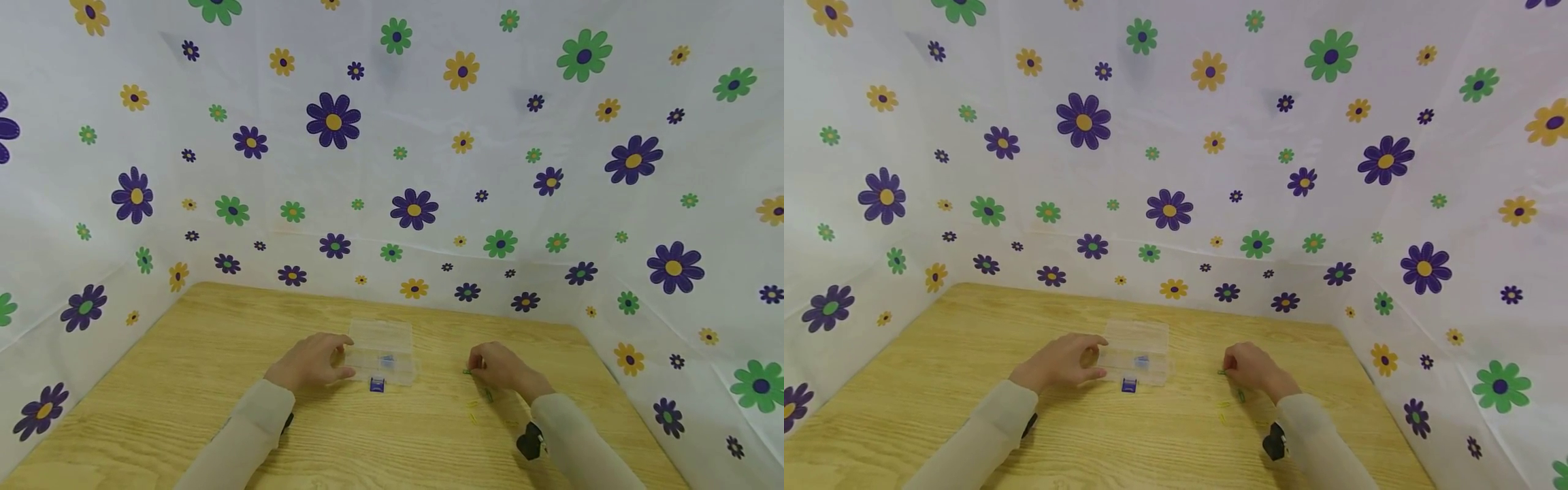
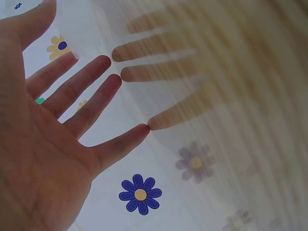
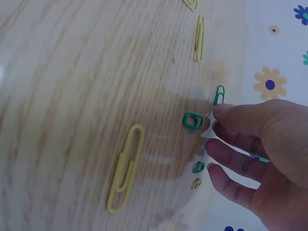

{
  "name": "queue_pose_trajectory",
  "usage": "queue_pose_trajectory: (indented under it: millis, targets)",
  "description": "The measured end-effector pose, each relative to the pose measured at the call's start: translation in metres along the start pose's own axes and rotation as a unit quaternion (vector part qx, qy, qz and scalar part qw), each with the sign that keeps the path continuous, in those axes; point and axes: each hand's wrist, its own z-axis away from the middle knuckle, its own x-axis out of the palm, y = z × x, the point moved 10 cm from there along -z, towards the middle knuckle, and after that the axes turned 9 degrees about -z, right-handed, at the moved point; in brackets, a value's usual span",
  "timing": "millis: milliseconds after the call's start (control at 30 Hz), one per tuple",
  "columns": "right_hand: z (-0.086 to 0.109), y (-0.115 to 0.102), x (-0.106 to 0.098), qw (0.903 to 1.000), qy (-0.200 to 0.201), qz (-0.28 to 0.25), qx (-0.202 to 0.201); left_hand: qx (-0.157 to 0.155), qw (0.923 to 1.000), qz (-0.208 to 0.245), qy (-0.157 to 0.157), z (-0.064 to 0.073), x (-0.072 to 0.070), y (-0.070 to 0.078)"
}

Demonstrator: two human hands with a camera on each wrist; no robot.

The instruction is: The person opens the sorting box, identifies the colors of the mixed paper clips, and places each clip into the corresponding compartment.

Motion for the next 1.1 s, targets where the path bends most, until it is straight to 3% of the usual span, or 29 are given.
queue_pose_trajectory:
  millis: [433,800,1100]
  targets:
    - [-0.01,-0.012,0.001,0.9998,-0.006,-0.01,-0.014,0.008,1.0,0.0,0.001,0.001,-0.002,0.002]
    - [-0.02,-0.054,-0.002,0.9958,-0.016,0.007,-0.09,0.001,1.0,-0.002,0.001,0.001,-0.001,0.0]
    - [-0.03,-0.068,-0.002,0.9972,-0.021,-0.01,-0.071,-0.003,1.0,0.0,0.002,0.0,-0.001,0.0]
